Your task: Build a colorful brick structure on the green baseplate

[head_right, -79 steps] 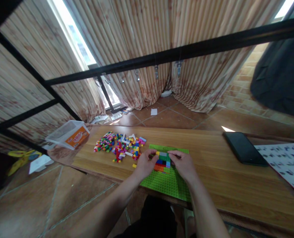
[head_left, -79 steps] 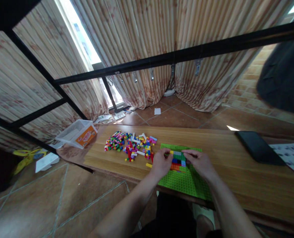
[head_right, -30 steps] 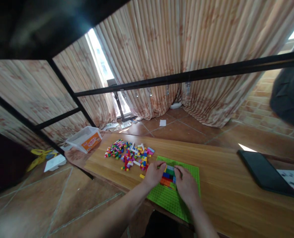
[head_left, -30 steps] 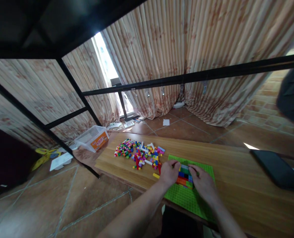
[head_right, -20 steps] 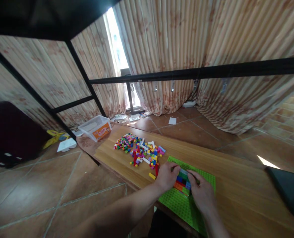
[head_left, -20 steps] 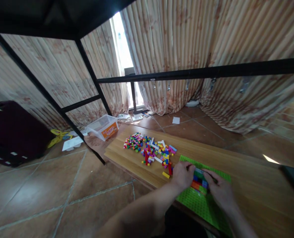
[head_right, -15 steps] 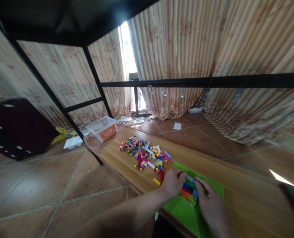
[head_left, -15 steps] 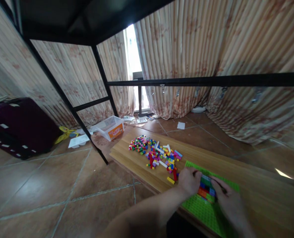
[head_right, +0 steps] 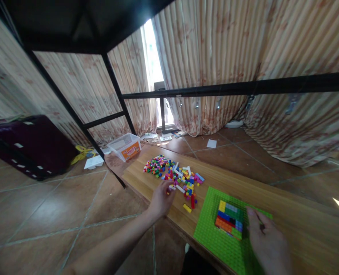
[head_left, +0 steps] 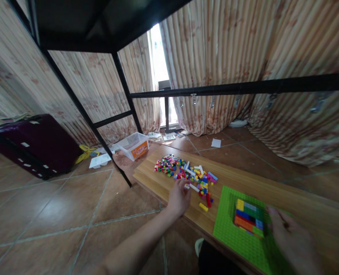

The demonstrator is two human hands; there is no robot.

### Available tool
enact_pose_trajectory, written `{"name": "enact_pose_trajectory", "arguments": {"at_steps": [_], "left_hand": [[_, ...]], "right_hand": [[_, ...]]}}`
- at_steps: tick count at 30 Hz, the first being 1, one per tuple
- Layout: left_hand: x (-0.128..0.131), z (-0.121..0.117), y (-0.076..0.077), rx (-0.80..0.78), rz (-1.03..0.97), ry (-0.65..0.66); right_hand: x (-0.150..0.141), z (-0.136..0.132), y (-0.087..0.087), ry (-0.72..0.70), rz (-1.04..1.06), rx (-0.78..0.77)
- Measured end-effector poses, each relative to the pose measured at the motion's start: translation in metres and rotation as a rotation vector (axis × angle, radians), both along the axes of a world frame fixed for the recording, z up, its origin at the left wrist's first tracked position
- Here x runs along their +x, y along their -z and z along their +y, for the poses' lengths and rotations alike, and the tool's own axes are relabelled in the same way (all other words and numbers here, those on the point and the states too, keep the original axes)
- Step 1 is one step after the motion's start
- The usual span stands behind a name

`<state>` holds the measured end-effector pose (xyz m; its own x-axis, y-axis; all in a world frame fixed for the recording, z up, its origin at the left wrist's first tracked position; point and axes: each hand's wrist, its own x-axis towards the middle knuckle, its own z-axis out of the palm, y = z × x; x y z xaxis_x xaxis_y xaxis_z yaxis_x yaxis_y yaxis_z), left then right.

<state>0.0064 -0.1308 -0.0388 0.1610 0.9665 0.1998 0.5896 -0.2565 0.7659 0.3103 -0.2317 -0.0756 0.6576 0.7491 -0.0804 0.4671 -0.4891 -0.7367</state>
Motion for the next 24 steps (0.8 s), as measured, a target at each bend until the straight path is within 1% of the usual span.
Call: {"name": "enact_pose_trajectory", "arguments": {"at_steps": [2, 3, 5, 6, 8, 11, 13, 16, 18, 21, 24], "left_hand": [[-0.026, 0.005, 0.0, -0.035, 0.101, -0.096], [-0.035, 0.007, 0.0, -0.067, 0.157, -0.116], [-0.043, 0.006, 0.0, -0.119, 0.245, -0.113], [-0.044, 0.005, 0.001, -0.131, 0.27, -0.085], [-0.039, -0.001, 0.002, -0.124, 0.282, -0.01], [-0.022, -0.014, 0.007, -0.073, 0.276, 0.106], [-0.009, -0.023, 0.011, -0.03, 0.291, 0.144], [0.009, -0.031, 0.019, 0.038, 0.321, 0.12], [0.02, -0.029, 0.025, 0.085, 0.332, 0.079], [0.029, -0.016, 0.03, 0.143, 0.349, 0.03], [0.03, 0.001, 0.032, 0.175, 0.342, 0.011]], "right_hand": [[-0.004, -0.001, -0.002, -0.004, -0.032, 0.0], [-0.006, -0.001, -0.002, -0.006, -0.05, 0.004], [-0.008, -0.001, -0.003, -0.002, -0.087, 0.013], [-0.009, -0.001, -0.003, -0.007, -0.105, 0.017], [-0.01, -0.001, -0.002, -0.016, -0.13, 0.023], [-0.01, -0.001, 0.0, -0.028, -0.156, 0.023], [-0.011, -0.001, 0.001, -0.035, -0.183, 0.033], [-0.012, -0.002, 0.001, -0.029, -0.212, 0.042], [-0.013, -0.002, 0.002, -0.021, -0.216, 0.036], [-0.013, -0.002, 0.004, -0.048, -0.238, 0.05], [-0.012, -0.002, 0.006, -0.078, -0.263, 0.079]]}}
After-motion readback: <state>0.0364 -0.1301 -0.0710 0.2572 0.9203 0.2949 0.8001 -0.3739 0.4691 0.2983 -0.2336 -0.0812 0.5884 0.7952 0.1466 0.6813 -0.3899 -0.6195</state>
